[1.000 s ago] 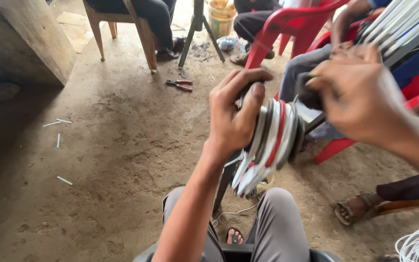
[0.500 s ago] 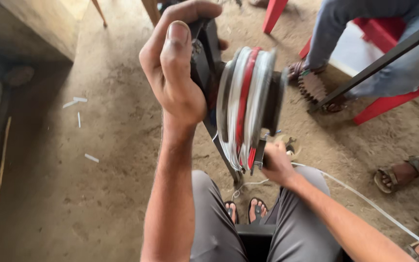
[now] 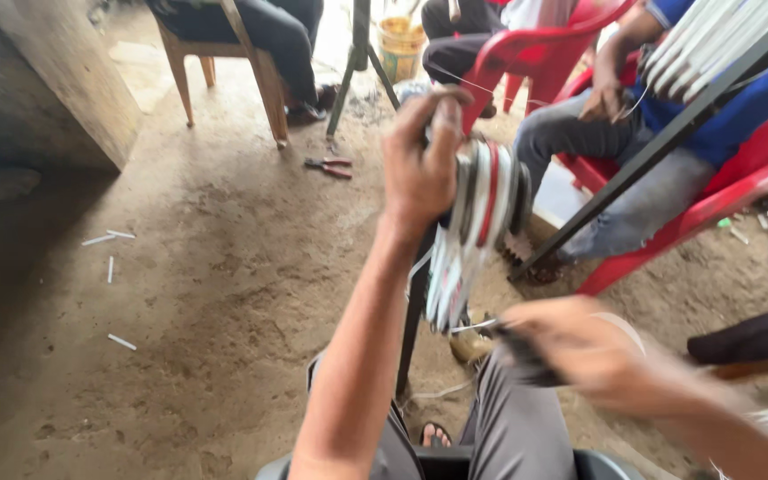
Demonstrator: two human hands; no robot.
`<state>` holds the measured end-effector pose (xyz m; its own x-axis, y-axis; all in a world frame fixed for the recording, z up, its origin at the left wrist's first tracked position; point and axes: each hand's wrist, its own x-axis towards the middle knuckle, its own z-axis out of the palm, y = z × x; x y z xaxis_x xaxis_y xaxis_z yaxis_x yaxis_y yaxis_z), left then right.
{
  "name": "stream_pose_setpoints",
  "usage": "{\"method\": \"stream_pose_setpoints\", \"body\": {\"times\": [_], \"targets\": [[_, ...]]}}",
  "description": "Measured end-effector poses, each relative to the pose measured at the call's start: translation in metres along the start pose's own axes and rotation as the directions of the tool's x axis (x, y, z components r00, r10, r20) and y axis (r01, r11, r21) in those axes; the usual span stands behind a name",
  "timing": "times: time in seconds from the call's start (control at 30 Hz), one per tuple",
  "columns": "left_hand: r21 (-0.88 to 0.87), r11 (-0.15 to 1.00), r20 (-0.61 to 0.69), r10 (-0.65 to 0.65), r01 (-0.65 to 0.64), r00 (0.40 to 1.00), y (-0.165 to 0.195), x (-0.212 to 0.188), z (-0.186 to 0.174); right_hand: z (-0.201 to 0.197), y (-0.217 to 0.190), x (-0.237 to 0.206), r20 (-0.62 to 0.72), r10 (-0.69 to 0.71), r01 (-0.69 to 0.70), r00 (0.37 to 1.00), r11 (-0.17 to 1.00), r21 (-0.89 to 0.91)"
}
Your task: The person sits on a chair and winds white cable onto a reel mounted on a metal stand, turning the reel by its crank handle with one hand while guiding the cable with the other. They continue winding, occasionally adjusting the cable and the reel, building up coils of wire on the spool.
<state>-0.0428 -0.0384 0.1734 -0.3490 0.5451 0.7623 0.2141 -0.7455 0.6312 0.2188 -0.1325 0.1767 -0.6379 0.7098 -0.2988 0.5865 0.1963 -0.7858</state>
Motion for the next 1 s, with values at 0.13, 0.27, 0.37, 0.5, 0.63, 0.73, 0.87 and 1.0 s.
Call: {"method": "stream_pose_setpoints", "body": {"times": [0.13,0.27,0.37,0.5,0.63,0.73,0.87,1.0], "targets": [[-0.034,0.999,0.043,-0.014,0.016,0.999,0.008,-0.012,-0.003,-0.091,-0.080,-0.004,-0.168,-0.601,0.617,0.781,0.785,0.057],[-0.037,0.999,0.082,0.011,-0.008,0.997,0.020,-0.022,-0.014,-0.133,-0.069,0.072,-0.320,-0.705,0.272,0.633,0.589,-0.761],[-0.083,0.997,0.138,0.019,-0.008,0.990,0.023,-0.023,-0.027,-0.120,0.001,0.133,-0.039,-0.869,0.165,0.493,0.137,-0.977],[-0.090,0.995,0.168,0.049,-0.034,0.985,0.011,-0.024,-0.042,-0.029,0.132,0.202,-0.306,-0.672,0.474,0.674,0.712,-0.519],[-0.148,0.989,0.145,0.012,0.010,0.989,-0.009,-0.013,-0.051,0.072,0.222,0.218,-0.305,-0.707,0.513,0.639,0.686,-0.516],[-0.251,0.962,0.031,-0.099,0.104,0.995,-0.024,-0.006,-0.049,0.116,0.238,0.208,-0.305,-0.360,0.221,0.881,0.886,-0.407],[-0.211,0.977,0.031,-0.016,0.022,0.999,-0.029,0.007,-0.045,0.122,0.219,0.204,-0.362,-0.397,0.308,0.844,0.910,-0.278],[-0.136,0.991,0.012,0.017,-0.016,1.000,-0.032,0.016,-0.036,0.122,0.206,0.200,-0.372,-0.443,0.383,0.816,0.896,-0.226]]}}
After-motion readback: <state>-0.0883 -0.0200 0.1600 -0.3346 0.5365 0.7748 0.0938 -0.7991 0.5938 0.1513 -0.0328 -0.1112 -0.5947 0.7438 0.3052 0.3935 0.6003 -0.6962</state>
